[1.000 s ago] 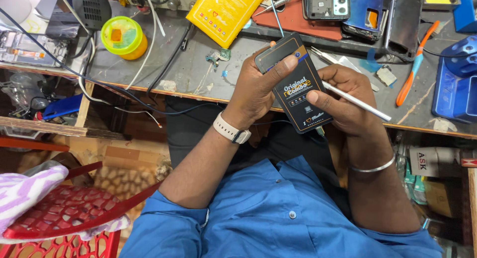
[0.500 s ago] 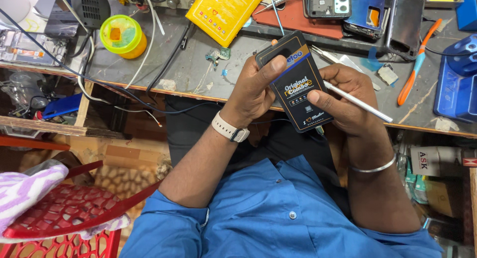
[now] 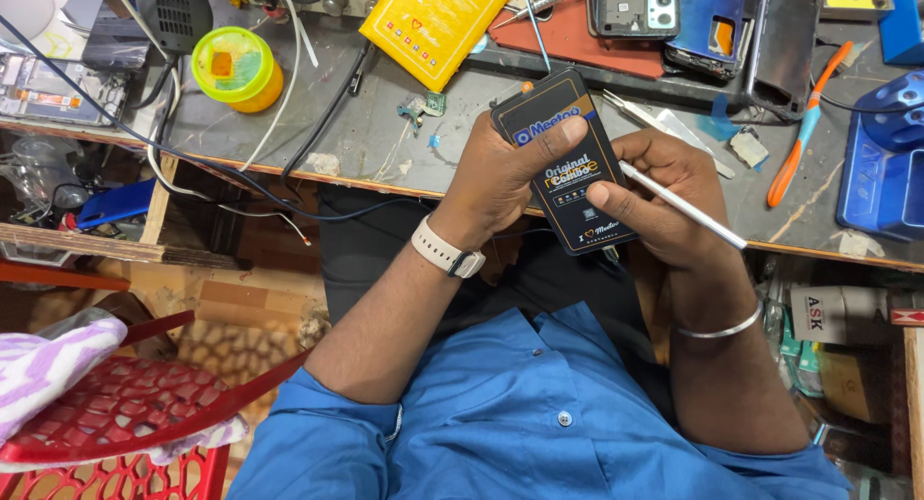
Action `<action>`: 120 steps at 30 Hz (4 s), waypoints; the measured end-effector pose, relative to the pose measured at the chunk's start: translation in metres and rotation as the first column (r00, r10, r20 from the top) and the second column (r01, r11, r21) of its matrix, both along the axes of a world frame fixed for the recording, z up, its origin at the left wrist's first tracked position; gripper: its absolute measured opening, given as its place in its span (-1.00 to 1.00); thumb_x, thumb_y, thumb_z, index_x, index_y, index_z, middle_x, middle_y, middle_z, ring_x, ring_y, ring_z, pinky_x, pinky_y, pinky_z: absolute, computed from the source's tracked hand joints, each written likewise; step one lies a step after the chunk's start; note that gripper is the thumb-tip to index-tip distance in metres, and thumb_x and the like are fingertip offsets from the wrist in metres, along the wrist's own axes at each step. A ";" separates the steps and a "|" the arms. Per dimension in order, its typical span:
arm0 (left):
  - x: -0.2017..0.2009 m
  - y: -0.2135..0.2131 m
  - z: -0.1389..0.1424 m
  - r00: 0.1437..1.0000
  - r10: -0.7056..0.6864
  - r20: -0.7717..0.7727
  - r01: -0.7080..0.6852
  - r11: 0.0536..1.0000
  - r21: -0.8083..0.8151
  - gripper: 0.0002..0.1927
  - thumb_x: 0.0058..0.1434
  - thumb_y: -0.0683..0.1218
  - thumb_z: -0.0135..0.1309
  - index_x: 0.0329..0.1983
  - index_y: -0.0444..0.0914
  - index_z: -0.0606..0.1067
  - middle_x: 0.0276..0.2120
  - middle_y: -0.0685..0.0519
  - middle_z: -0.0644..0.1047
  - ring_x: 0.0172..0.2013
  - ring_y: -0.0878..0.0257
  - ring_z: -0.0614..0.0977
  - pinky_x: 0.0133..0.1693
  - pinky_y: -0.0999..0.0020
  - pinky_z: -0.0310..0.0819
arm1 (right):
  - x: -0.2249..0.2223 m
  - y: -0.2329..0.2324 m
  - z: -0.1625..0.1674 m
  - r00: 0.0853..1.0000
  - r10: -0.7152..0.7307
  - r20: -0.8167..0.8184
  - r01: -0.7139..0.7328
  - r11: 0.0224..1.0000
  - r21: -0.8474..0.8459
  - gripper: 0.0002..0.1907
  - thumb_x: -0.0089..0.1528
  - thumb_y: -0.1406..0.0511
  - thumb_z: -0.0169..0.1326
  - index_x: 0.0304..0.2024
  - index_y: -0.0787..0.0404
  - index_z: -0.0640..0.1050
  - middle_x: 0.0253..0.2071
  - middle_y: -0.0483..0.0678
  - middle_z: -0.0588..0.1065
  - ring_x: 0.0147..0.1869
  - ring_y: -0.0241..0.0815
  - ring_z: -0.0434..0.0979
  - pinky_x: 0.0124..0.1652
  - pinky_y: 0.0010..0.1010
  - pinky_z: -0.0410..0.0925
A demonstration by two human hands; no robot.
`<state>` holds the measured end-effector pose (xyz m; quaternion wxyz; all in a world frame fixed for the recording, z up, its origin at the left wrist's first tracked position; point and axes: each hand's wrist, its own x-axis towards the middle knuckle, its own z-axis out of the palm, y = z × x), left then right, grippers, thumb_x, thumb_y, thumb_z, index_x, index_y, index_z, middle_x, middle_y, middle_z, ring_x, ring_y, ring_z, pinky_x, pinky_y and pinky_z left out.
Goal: The person holds a smartphone and uses a metal tool to pry open the back cover. They then remove the battery and set it aside, exposing the internal components of the phone.
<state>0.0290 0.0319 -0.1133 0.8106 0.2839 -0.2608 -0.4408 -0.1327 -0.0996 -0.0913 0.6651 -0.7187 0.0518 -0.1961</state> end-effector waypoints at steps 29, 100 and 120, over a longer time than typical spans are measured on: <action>-0.012 -0.014 0.007 1.000 0.002 -0.029 -0.003 0.999 -0.034 -0.73 0.30 -0.21 0.26 0.01 -0.37 0.49 -0.18 -0.02 0.60 -0.18 0.23 0.68 -0.08 0.28 0.67 | -0.009 -0.033 -0.025 0.970 -0.039 0.241 -0.072 0.899 0.431 -0.80 0.33 0.55 0.17 0.00 0.45 0.54 -0.06 0.19 0.60 -0.01 -0.13 0.65 0.05 -0.41 0.53; -0.055 -0.066 0.013 0.996 -0.025 0.087 0.020 0.998 0.055 -0.78 0.30 -0.16 0.27 -0.11 -0.37 0.51 -0.26 -0.03 0.61 -0.26 0.26 0.67 -0.16 0.34 0.64 | -0.059 -0.096 -0.038 0.962 0.051 0.267 -0.148 0.922 0.358 -0.77 0.35 0.51 0.16 0.07 0.50 0.58 -0.12 0.23 0.61 -0.09 -0.09 0.69 -0.08 -0.34 0.58; -0.047 -0.066 0.016 0.989 0.089 0.122 -0.109 0.980 0.169 -0.74 0.25 -0.20 0.29 -0.05 -0.41 0.54 -0.22 -0.04 0.63 -0.24 0.28 0.68 -0.16 0.37 0.64 | -0.035 -0.066 -0.017 0.971 -0.092 0.223 -0.021 0.888 0.460 -0.66 0.47 0.40 0.02 0.25 0.46 0.46 0.05 0.14 0.56 0.06 -0.15 0.60 0.11 -0.36 0.47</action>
